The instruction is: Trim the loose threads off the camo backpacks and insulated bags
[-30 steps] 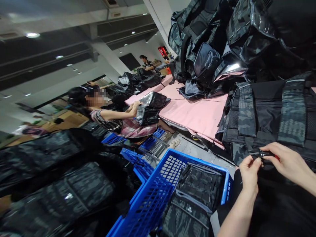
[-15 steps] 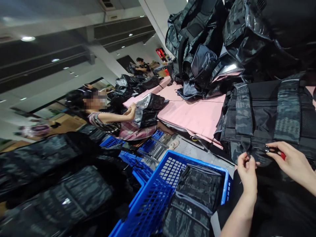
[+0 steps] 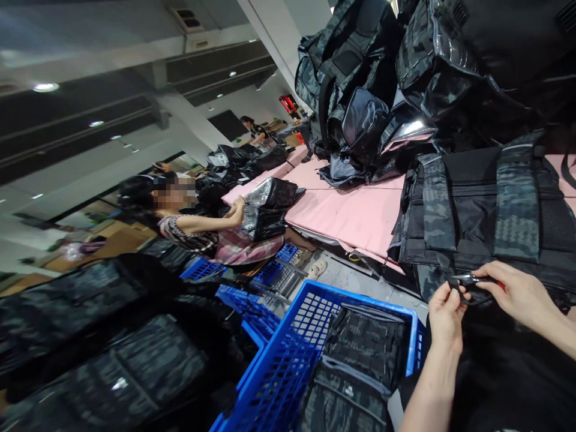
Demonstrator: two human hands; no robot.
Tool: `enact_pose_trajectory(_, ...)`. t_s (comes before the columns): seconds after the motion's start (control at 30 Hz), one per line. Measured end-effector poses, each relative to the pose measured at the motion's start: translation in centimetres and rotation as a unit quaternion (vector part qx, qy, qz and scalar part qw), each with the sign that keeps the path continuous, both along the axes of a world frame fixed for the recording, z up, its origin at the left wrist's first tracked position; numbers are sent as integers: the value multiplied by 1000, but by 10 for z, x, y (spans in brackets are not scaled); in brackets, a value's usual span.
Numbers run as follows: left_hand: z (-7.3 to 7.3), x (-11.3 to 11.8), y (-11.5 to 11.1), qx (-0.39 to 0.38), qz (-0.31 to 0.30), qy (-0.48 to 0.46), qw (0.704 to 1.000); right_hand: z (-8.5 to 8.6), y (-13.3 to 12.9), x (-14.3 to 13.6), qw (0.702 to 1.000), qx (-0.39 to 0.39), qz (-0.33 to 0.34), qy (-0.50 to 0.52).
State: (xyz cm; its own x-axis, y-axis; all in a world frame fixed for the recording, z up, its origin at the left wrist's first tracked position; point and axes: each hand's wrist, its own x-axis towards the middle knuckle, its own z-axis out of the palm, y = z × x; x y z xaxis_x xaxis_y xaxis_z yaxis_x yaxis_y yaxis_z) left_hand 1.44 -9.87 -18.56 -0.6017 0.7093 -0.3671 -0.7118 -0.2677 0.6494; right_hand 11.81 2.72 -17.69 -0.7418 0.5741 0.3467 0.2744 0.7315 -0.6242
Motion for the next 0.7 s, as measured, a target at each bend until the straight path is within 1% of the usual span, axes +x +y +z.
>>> enact_pose_trajectory(0.07, -5, -1, -2, -13, -10, 21, 1000, 2, -1, 3, 999, -35, -16, 24)
enact_pose_trajectory(0.1, -7, -1, -4, -30, -10, 50, 998, 3, -1, 7, 997, -62, -35, 43)
enact_pose_trajectory(0.13, -8, -1, -6, -57, -1, 98, 994, 5, -1, 11, 991, -94, -63, 68)
enact_pose_trajectory(0.17, -9, -1, -8, -90, 19, 167, 982, 7, -1, 17, 982, -128, -97, 98)
enact_pose_trajectory(0.2, -8, 0, -11, -123, 46, 256, 958, 8, 0, 24, 969, -161, -136, 127)
enact_pose_trajectory(0.23, -6, 2, -13, -145, 70, 359, 919, 9, 0, 32, 953, -192, -177, 153)
enact_pose_trajectory(0.27, -3, 3, -14, -152, 81, 464, 869, 9, 0, 40, 936, -220, -213, 172)
enact_pose_trajectory(0.3, 1, 5, -14, -145, 74, 559, 813, 8, -1, 47, 921, -248, -240, 183)
enact_pose_trajectory(0.33, 5, 8, -12, -130, 52, 635, 760, 6, -2, 55, 908, -273, -257, 188)
enact_pose_trajectory(0.37, 9, 10, -9, -115, 23, 691, 714, 3, -4, 61, 899, -293, -266, 189)
enact_pose_trajectory(0.4, 13, 12, -5, -109, -7, 726, 679, -1, -7, 66, 894, -306, -266, 190)
enact_pose_trajectory(0.43, 16, 14, -1, -113, -34, 741, 661, -4, -10, 70, 894, -312, -258, 191)
enact_pose_trajectory(0.47, 19, 15, 4, -124, -59, 739, 659, -7, -14, 73, 898, -311, -246, 191)
enact_pose_trajectory(0.5, 22, 16, 9, -136, -83, 720, 676, -10, -19, 75, 903, -305, -235, 190)
enact_pose_trajectory(0.53, 24, 15, 13, -143, -107, 682, 709, -13, -24, 77, 908, -300, -226, 187)
enact_pose_trajectory(0.6, 28, 13, 19, -136, -147, 563, 802, -16, -33, 77, 910, -305, -212, 186)
enact_pose_trajectory(0.63, 30, 12, 20, -126, -157, 496, 845, -17, -38, 76, 908, -311, -207, 188)
enact_pose_trajectory(0.67, 31, 11, 21, -115, -161, 437, 878, -19, -42, 75, 908, -316, -200, 188)
enact_pose_trajectory(0.7, 32, 10, 21, -106, -160, 394, 899, -20, -45, 74, 909, -319, -193, 185)
